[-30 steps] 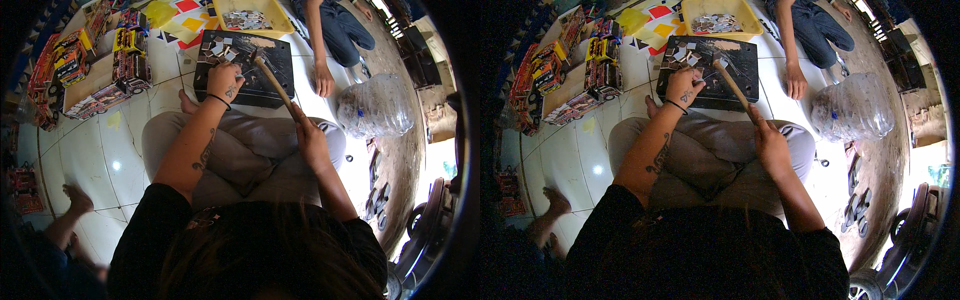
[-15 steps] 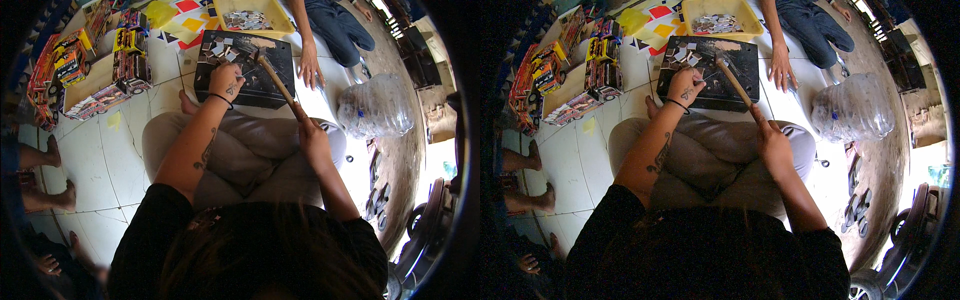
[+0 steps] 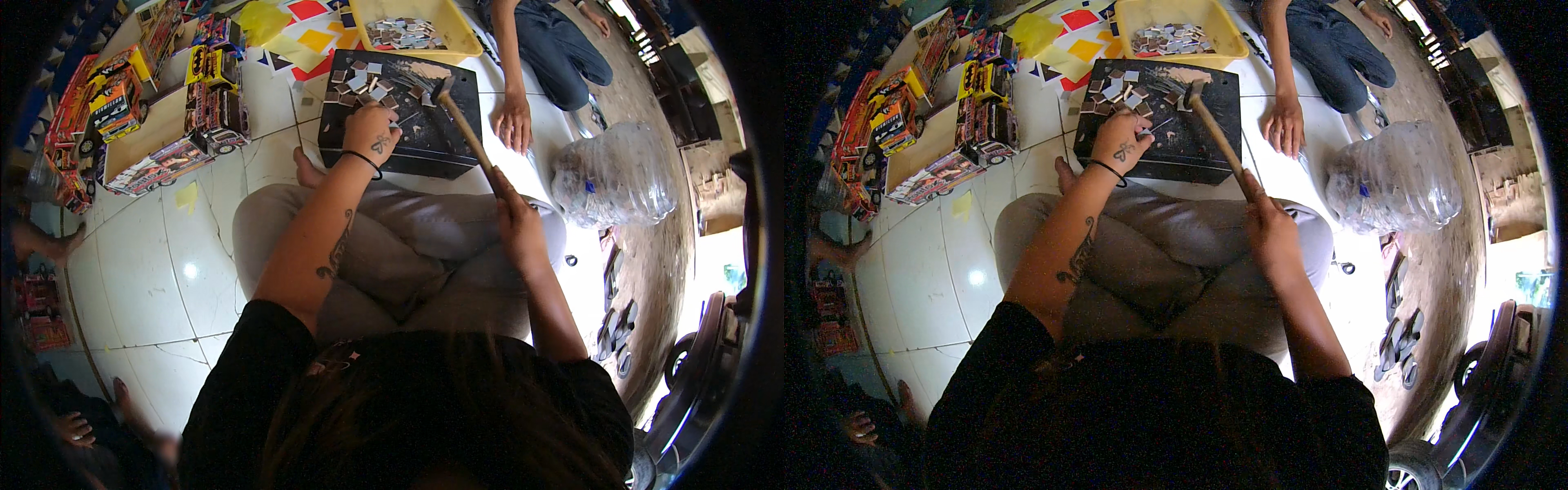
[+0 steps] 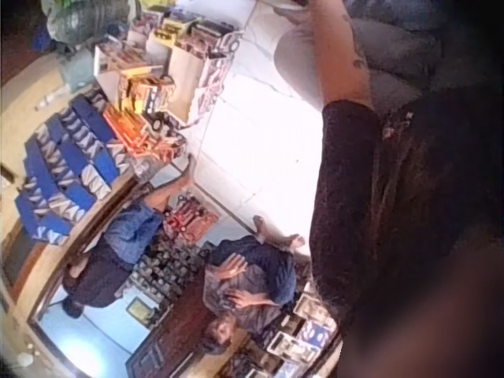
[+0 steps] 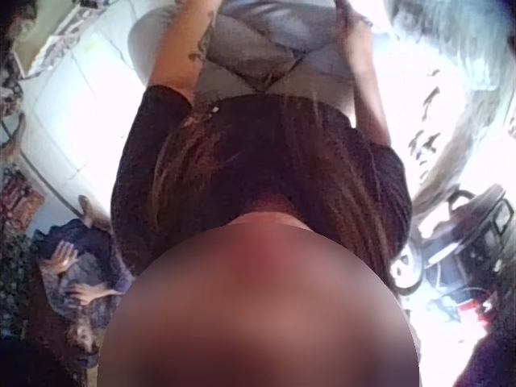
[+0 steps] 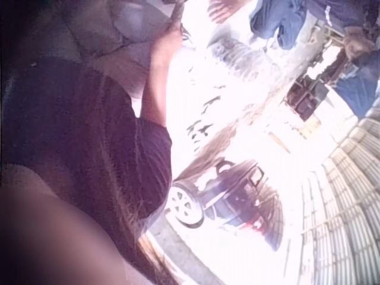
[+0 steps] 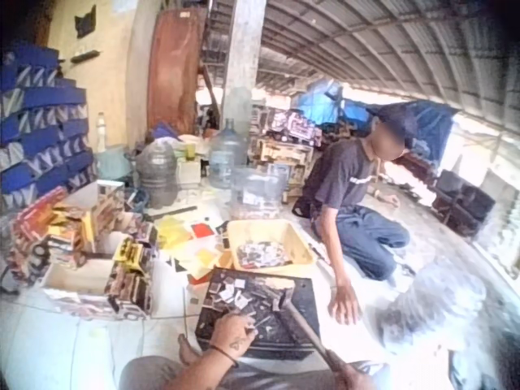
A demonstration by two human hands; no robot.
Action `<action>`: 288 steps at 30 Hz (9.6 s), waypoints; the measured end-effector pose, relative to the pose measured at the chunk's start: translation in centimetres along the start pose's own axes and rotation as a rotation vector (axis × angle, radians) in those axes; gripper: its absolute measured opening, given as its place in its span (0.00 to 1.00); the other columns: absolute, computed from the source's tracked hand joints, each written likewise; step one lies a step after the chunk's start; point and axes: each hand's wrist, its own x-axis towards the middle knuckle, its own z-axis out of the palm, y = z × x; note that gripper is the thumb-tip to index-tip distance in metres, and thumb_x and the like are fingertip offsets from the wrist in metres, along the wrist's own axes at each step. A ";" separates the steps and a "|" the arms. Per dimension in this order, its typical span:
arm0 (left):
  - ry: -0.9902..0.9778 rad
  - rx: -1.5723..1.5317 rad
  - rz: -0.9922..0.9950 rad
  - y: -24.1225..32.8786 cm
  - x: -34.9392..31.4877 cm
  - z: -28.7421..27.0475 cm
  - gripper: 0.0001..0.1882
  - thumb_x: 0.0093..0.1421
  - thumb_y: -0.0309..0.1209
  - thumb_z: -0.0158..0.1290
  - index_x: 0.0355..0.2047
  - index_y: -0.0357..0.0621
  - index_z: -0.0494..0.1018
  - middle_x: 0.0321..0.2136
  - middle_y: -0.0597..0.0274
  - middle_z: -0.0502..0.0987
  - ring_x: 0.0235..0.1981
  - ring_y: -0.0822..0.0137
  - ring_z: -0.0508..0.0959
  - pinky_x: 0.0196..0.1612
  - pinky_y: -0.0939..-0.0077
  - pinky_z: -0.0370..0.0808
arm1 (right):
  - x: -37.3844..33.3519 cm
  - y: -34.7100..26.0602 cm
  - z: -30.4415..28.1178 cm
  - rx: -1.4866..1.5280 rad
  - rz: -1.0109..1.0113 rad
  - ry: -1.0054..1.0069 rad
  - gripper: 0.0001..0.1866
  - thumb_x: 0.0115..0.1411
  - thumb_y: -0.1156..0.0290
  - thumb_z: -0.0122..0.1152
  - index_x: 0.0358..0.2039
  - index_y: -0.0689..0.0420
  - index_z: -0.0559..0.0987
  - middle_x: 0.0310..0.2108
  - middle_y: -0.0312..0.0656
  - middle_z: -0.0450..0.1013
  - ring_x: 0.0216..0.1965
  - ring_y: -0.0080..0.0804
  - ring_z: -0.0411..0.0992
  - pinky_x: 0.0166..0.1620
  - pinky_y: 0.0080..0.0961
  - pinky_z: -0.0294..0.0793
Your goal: The person sits on the floor and repeatedly uses a wooden stick to strike small rectangular firecracker packets on a black box, breaking them into smaller pieces. The person occasionally pauses to pick up and reposition the packets. The task continues until the person stops and reaches for a water bottle.
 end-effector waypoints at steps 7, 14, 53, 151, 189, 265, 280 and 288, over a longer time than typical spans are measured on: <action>0.016 -0.282 -0.011 0.5 0.6 0.3 0.08 0.47 0.23 0.60 0.29 0.38 0.74 0.25 0.56 0.76 0.27 0.63 0.78 0.33 0.74 0.73 | -0.2 -0.5 -1.4 0.145 -0.013 0.036 0.25 0.62 0.74 0.48 0.60 0.43 0.63 0.41 0.56 0.73 0.40 0.47 0.75 0.43 0.33 0.71; 0.155 -0.311 0.107 1.1 0.9 1.1 0.04 0.52 0.26 0.54 0.25 0.39 0.73 0.23 0.54 0.74 0.26 0.55 0.76 0.31 0.66 0.73 | -0.7 -1.3 -1.1 0.149 -0.016 -0.011 0.25 0.62 0.74 0.48 0.60 0.44 0.63 0.36 0.53 0.74 0.36 0.40 0.75 0.41 0.30 0.71; 0.320 0.003 0.236 0.4 1.4 2.7 0.11 0.59 0.32 0.49 0.29 0.36 0.75 0.27 0.50 0.75 0.32 0.50 0.75 0.37 0.63 0.72 | 4.1 0.8 -1.6 -0.058 -0.168 0.176 0.22 0.62 0.69 0.46 0.58 0.45 0.63 0.41 0.56 0.72 0.37 0.55 0.73 0.38 0.45 0.72; 0.162 -0.317 0.314 0.8 2.2 3.0 0.04 0.51 0.26 0.55 0.24 0.38 0.74 0.25 0.54 0.75 0.28 0.55 0.76 0.33 0.67 0.72 | 7.7 2.9 -3.0 0.143 -0.020 -0.113 0.15 0.64 0.69 0.47 0.50 0.60 0.68 0.24 0.46 0.72 0.27 0.36 0.73 0.33 0.30 0.69; -0.006 -0.456 -0.051 3.5 -1.2 -3.0 0.09 0.57 0.31 0.53 0.31 0.37 0.77 0.28 0.58 0.80 0.28 0.68 0.79 0.32 0.74 0.72 | 13.9 6.4 3.4 -0.344 -0.191 0.042 0.20 0.60 0.63 0.51 0.52 0.54 0.68 0.45 0.52 0.69 0.48 0.50 0.67 0.49 0.42 0.65; 0.117 0.031 0.267 2.6 -0.1 1.0 0.10 0.57 0.32 0.50 0.24 0.39 0.73 0.23 0.50 0.75 0.29 0.52 0.75 0.34 0.60 0.72 | -3.3 -2.1 -3.1 0.045 -0.076 0.013 0.25 0.62 0.76 0.47 0.60 0.48 0.62 0.42 0.57 0.72 0.42 0.51 0.73 0.42 0.34 0.72; 0.238 0.133 0.349 1.5 -0.4 3.0 0.09 0.57 0.31 0.49 0.24 0.40 0.73 0.23 0.53 0.74 0.30 0.54 0.74 0.37 0.61 0.70 | -3.7 -2.4 -2.8 0.074 -0.070 0.009 0.27 0.60 0.78 0.48 0.61 0.48 0.62 0.40 0.58 0.72 0.40 0.51 0.74 0.42 0.36 0.72; 0.270 0.146 0.369 1.6 -0.5 3.1 0.08 0.58 0.30 0.49 0.27 0.38 0.74 0.25 0.53 0.75 0.32 0.53 0.74 0.39 0.62 0.70 | -3.7 -1.7 -2.3 0.097 -0.082 0.046 0.27 0.60 0.78 0.48 0.60 0.49 0.62 0.36 0.59 0.72 0.37 0.52 0.74 0.39 0.38 0.72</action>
